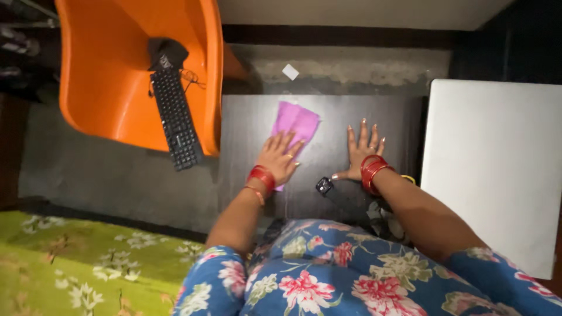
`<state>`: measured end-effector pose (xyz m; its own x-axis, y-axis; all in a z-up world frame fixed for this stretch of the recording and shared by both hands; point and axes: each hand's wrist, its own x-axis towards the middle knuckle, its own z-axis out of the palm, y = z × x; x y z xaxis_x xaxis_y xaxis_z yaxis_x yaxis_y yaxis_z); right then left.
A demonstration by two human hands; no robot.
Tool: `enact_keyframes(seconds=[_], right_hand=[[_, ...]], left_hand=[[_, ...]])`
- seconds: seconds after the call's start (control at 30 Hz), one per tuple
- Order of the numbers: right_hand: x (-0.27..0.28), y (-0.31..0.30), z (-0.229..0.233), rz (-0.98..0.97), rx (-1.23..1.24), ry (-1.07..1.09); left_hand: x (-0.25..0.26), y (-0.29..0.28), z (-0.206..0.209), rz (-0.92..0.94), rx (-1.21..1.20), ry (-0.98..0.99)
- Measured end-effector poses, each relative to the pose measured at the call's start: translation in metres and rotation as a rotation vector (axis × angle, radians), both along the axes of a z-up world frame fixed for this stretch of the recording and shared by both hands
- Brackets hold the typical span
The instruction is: The person wipes the keyboard and palm rest of a laptop with a purple cloth, then closes the laptop. The person then wipes a dark wristwatch with the same cloth and places it on the table. Finally, the person wipes the table surface.
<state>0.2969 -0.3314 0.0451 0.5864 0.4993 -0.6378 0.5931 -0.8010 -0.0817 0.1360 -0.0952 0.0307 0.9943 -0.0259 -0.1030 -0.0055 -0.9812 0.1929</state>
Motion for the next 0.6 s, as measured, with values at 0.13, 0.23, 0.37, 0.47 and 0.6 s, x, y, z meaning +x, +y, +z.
enact_keyframes(seconds=[0.13, 0.23, 0.37, 0.47, 0.6], right_hand=[[-0.003, 0.001, 0.005, -0.031, 0.014, 0.012], [-0.003, 0.004, 0.01, -0.036, -0.008, 0.017], [-0.005, 0.002, 0.011, -0.045, -0.021, 0.006], [-0.005, 0.003, 0.01, -0.032, -0.027, -0.002], [-0.004, 0.004, 0.009, -0.026, -0.054, -0.008]], left_hand=[[0.058, -0.036, 0.008, -0.043, -0.077, -0.033], [0.076, -0.028, 0.021, 0.059, -0.077, 0.003], [0.055, 0.028, 0.017, 0.423, 0.032, 0.197], [-0.023, 0.059, 0.006, 0.498, 0.044, 0.027], [-0.088, 0.025, 0.007, 0.473, 0.155, 0.143]])
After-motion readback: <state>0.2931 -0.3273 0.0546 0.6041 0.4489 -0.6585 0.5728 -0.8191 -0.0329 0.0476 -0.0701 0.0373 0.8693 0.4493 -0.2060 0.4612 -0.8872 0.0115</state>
